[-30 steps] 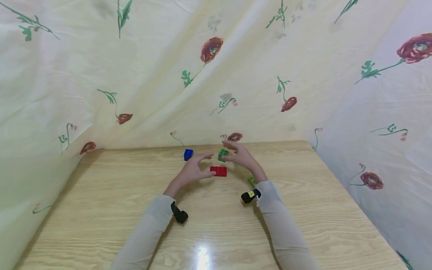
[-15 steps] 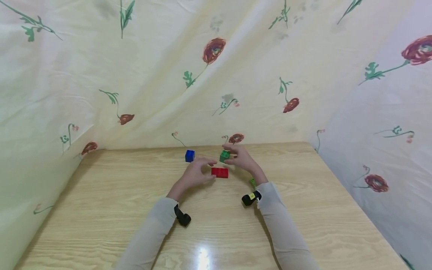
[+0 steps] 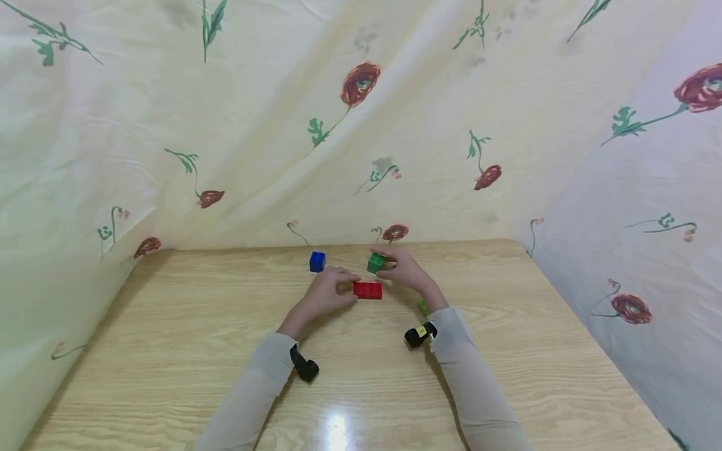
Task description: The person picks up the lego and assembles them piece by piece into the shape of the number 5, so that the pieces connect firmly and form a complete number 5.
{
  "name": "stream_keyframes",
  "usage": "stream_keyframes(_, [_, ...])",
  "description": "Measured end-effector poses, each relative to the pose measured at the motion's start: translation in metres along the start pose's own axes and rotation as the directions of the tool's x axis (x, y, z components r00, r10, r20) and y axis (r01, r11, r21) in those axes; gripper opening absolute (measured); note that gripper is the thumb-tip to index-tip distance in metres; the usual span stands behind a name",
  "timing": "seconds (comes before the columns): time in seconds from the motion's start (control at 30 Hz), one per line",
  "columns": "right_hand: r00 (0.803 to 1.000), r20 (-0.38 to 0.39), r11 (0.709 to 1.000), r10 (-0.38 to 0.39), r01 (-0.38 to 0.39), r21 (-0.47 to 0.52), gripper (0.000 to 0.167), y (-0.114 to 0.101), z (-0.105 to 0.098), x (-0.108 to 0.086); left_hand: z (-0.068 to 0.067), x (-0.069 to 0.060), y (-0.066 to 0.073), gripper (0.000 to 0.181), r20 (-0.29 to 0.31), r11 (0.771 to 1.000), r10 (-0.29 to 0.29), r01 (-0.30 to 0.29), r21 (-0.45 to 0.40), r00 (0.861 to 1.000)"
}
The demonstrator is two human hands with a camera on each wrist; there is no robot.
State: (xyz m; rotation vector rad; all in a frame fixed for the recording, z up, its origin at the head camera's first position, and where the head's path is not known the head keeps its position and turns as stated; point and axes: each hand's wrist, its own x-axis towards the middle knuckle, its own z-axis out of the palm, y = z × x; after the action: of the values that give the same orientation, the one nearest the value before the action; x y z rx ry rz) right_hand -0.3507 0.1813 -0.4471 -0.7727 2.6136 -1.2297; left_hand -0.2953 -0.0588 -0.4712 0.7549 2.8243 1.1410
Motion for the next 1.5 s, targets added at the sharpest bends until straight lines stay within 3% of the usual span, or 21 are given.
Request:
stream_keyframes(0.27, [0.999, -0.016, 0.999, 0.028, -0.028, -0.030, 0.062, -0.0019, -0.0006, -0.0022, 0.0004, 0.0008, -0.0006, 0.038, -0.024, 0.998, 0.047, -0.046, 0.050, 0.999])
stream_keyframes(0.67, [0.998, -0.043, 0.997, 0.046, -0.048, -0.052, 0.051, -0.0062, -0.0029, -0.0065, 0.0031, -0.0002, -0.0037, 0.032, -0.053, 1.000, 0.029, -0.029, 0.004, 0.998])
stream_keyframes(1.07, [0.992, -0.073, 0.995, 0.099, -0.101, -0.028, 0.042, -0.0066, -0.0038, -0.0077, -0.0017, -0.0013, -0.0051, 0.029, -0.032, 0.999, 0.021, -0.022, -0.032, 0.999])
stream_keyframes(1.5, [0.994, -0.061, 0.995, 0.091, -0.093, -0.039, 0.038, -0.0053, -0.0074, -0.0083, -0.0036, -0.0015, -0.0072, 0.029, -0.007, 0.995, -0.019, 0.018, -0.094, 1.000])
